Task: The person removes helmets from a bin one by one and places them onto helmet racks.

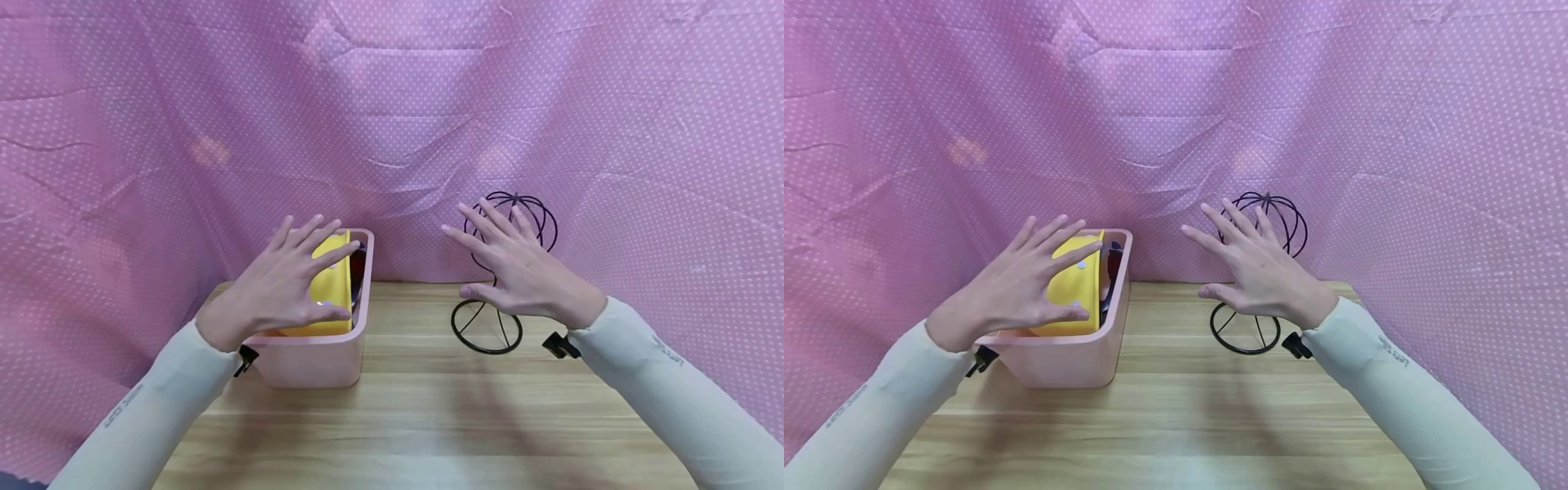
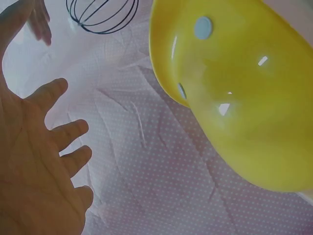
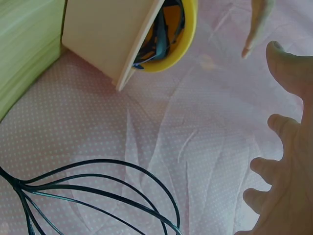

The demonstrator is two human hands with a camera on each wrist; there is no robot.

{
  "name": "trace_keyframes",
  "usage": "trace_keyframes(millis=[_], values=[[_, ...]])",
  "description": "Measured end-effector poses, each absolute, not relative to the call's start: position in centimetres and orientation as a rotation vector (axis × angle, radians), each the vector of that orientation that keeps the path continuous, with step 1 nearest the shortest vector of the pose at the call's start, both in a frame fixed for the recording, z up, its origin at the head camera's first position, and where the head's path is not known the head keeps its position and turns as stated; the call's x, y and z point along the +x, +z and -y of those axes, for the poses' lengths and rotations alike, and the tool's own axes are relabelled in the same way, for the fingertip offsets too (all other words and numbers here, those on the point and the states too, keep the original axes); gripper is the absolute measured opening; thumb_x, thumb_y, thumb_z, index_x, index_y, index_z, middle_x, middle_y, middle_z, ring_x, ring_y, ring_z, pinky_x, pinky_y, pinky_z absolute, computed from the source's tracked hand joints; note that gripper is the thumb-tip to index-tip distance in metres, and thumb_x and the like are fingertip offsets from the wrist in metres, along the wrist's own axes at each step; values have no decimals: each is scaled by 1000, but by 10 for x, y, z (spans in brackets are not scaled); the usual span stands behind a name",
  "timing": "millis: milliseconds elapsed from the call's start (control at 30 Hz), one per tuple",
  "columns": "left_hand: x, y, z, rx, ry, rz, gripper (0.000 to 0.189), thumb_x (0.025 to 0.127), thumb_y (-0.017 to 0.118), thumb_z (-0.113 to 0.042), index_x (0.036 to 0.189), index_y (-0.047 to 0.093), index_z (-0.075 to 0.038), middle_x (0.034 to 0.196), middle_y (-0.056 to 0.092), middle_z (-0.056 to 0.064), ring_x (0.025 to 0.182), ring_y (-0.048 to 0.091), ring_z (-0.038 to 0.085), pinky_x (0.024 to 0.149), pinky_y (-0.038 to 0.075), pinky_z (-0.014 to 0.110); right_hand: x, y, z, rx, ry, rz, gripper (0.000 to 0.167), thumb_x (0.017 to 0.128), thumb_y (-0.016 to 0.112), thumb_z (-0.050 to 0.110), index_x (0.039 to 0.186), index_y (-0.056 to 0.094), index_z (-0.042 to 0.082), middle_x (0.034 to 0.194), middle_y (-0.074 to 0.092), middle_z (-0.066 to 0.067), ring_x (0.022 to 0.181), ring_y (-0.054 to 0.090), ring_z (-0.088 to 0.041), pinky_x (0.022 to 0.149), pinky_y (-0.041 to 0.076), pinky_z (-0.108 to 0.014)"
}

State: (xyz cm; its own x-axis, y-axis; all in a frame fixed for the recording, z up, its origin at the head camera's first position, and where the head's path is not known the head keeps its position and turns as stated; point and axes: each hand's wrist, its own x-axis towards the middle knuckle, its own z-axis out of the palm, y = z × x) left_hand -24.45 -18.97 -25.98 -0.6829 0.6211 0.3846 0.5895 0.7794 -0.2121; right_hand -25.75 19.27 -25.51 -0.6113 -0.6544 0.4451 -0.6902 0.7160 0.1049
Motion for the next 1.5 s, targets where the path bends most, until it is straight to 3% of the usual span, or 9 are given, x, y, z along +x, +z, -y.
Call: trace_keyframes(millis=[300,600,1167,1500], values=[[-245,-263,203,-853,59,2579,97,79,63,-80,159,33,-35,169,27,10,158,19,37,127,7,66,-261,-255,-183,1045,146,2482,86,90,67,56,161,25,35,173,12,-7,161,4,-36,124,3,-71],[-241,-269,216,-773,26,2634,92,82,65,-73,159,32,-35,170,24,9,158,18,38,127,6,65,-269,-258,-172,1079,170,2456,87,90,66,58,162,24,32,173,10,-5,160,13,-36,123,12,-70],[-234,-282,252,-651,-57,2702,98,81,65,-74,162,26,-33,172,18,7,158,16,41,125,6,69,-286,-264,-147,1125,252,2516,89,93,62,59,164,13,35,173,5,-5,160,9,-33,128,6,-63],[-231,-300,274,-592,-197,2711,97,84,68,-67,162,24,-30,170,21,14,157,17,43,124,3,70,-295,-271,-129,1179,406,2499,94,93,66,53,165,11,28,172,10,-11,160,13,-33,128,18,-58]])
